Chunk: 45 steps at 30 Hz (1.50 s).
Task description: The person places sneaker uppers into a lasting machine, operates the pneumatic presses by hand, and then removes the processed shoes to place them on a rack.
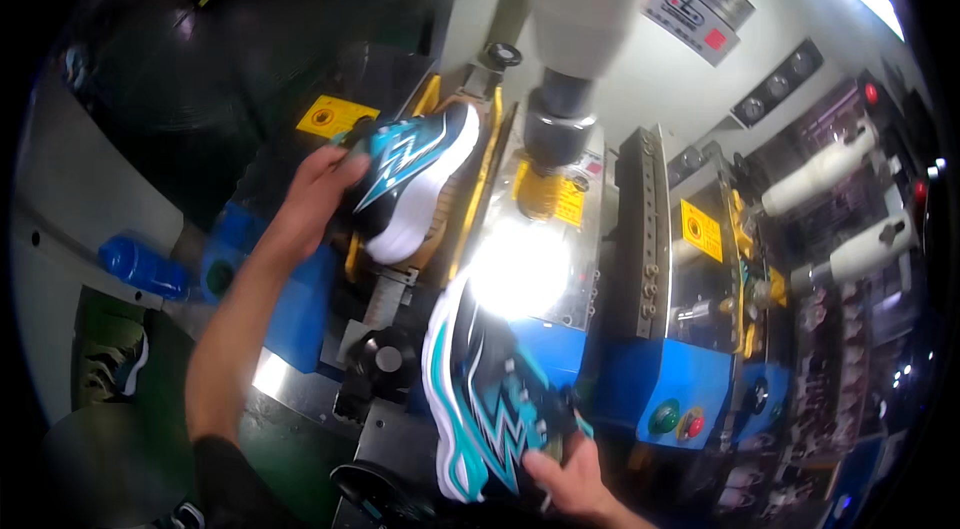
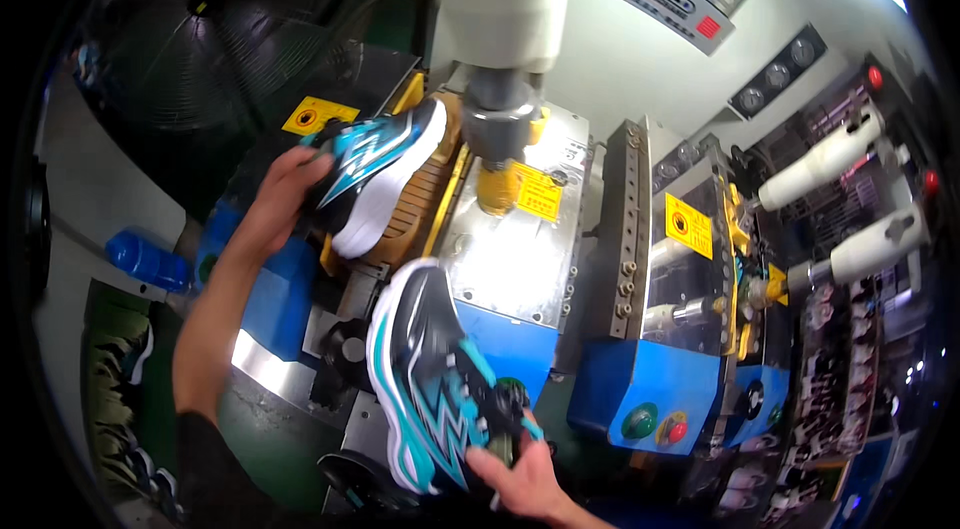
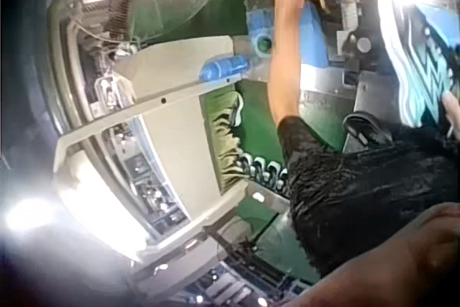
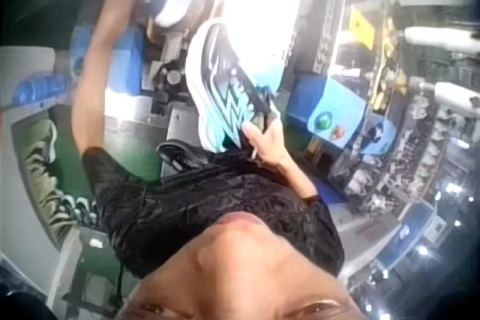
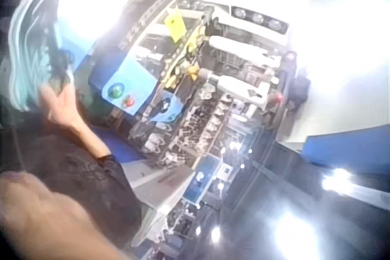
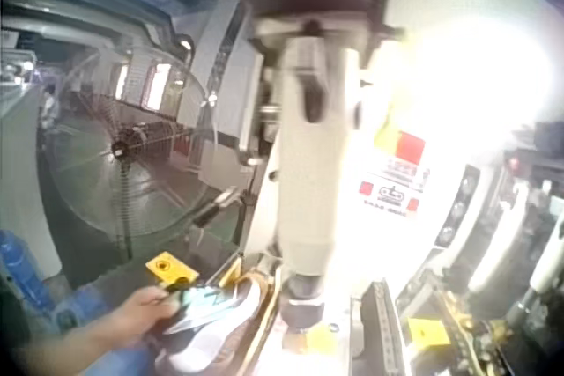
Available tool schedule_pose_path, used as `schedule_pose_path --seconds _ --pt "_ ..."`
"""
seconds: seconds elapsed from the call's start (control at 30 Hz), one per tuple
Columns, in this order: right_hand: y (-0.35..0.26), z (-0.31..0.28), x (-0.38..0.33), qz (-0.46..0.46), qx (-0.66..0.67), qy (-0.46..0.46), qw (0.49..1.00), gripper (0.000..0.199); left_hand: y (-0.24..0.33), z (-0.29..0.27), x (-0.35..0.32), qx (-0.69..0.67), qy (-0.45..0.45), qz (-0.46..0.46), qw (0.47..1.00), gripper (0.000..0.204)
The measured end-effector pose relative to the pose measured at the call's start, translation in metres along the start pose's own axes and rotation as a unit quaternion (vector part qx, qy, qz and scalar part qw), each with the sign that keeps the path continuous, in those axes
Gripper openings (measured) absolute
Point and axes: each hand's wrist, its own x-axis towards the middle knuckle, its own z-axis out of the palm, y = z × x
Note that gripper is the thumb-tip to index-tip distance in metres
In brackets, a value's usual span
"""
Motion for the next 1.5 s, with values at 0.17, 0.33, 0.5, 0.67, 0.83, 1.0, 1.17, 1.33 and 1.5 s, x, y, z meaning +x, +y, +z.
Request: schedule_pose_path --seconds 0.17,0.33,0.5,0.67,0.83,1.0,1.17,1.33,1.5 --pt "-0.103 0.075 0.139 0.129 0.196 -0.074 0.969 0.029 -0.056 -0.116 -0.163 -0.312 0.214 0.05 0.924 0.048" --pt "-0.118 0.096 0.318 0.061 0.115 0.052 0.99 0.031 -0.136 -0.193 -0.282 -0.15 0.372 0.088 0.912 0.052" --pt "-0.05 0.171 0.385 -0.125 -0.352 0.228 0.899 0.064 -0.168 -0.164 -0.363 -0.041 0.491 0.072 0.867 0.046" --pt "-0.045 0.16 0.389 -0.108 -0.291 0.231 0.922 0.065 -0.219 -0.113 -0.396 -0.04 0.523 -0.088 0.847 0.046" --pt "-0.067 0.109 0.355 -0.045 -0.395 0.116 0.91 0.075 -0.178 -0.086 -0.375 -0.106 0.466 -0.028 0.878 0.047" --pt "-0.06 0.098 0.201 -0.392 -0.499 -0.035 0.772 0.07 -0.147 -0.08 -0.41 -0.271 0.432 0.04 0.859 0.048" --pt "0.074 -0.013 0.001 -0.385 -0.595 0.018 0.705 0.087 -0.135 -0.008 -0.472 -0.41 0.351 0.079 0.838 0.049" --pt "0.066 -0.046 -0.05 -0.301 -0.518 -0.051 0.8 0.089 -0.115 0.07 -0.519 -0.32 0.393 0.093 0.857 0.056" --pt "0.084 -0.055 -0.132 -0.076 0.11 -0.373 0.918 0.086 -0.095 0.166 -0.6 -0.192 0.405 0.076 0.891 0.066"
